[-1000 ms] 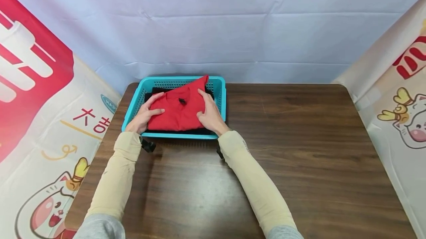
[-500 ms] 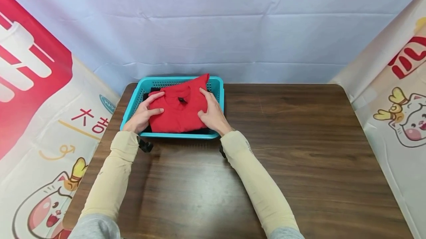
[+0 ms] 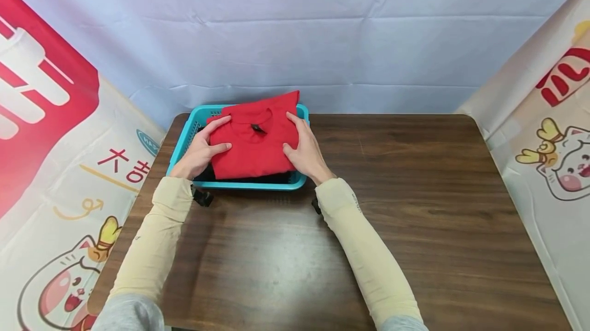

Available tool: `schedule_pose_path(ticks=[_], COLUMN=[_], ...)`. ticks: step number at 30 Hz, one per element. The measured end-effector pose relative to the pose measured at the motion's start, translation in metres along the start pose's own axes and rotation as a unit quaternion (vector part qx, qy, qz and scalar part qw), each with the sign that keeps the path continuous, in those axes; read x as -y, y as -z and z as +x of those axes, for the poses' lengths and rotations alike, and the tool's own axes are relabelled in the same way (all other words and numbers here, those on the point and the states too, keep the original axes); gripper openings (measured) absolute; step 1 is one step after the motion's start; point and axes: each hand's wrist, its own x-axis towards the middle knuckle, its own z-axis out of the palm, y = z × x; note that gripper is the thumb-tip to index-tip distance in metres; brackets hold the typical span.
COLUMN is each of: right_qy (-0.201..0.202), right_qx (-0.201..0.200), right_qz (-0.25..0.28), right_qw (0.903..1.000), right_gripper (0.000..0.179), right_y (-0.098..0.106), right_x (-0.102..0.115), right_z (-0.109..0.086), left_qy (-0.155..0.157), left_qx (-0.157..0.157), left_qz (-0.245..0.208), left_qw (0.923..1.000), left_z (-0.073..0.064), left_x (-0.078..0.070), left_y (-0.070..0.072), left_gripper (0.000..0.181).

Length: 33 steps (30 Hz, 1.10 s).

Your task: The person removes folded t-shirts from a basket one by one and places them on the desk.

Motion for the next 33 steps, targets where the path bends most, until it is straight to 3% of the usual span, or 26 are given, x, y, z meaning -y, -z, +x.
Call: schedule_pose_path(ticks=[8, 20, 27, 33], right_qy=[0.008, 0.012, 0.026, 0.023], right_qx=[0.003, -0.029, -0.047, -0.061], right_qz=[0.012, -0.010, -0.021, -0.029], right_qw=[0.9999, 0.9994, 0.9983, 0.9975], right_gripper=[0.078, 0.081, 0.081, 0.081], right_y=[0.021, 0.050, 0.064, 0.075], right_x=[0.002, 0.005, 0.003, 0.000], right_z=[-0.005, -0.018, -0.026, -0.032], left_qy=[-0.024, -0.071, -0.076, -0.068], left_qx=[0.017, 0.040, 0.055, 0.077], left_qz=[0.026, 0.031, 0.049, 0.033], left_qw=[0.9992, 0.9961, 0.9944, 0.9941], left_z=[0.000, 0.006, 0.010, 0.014], left_x=[-0.013, -0.028, -0.035, -0.039], left_y=[-0.013, -0.036, -0.049, -0.060], left_gripper=[0.068, 0.068, 0.068, 0.071])
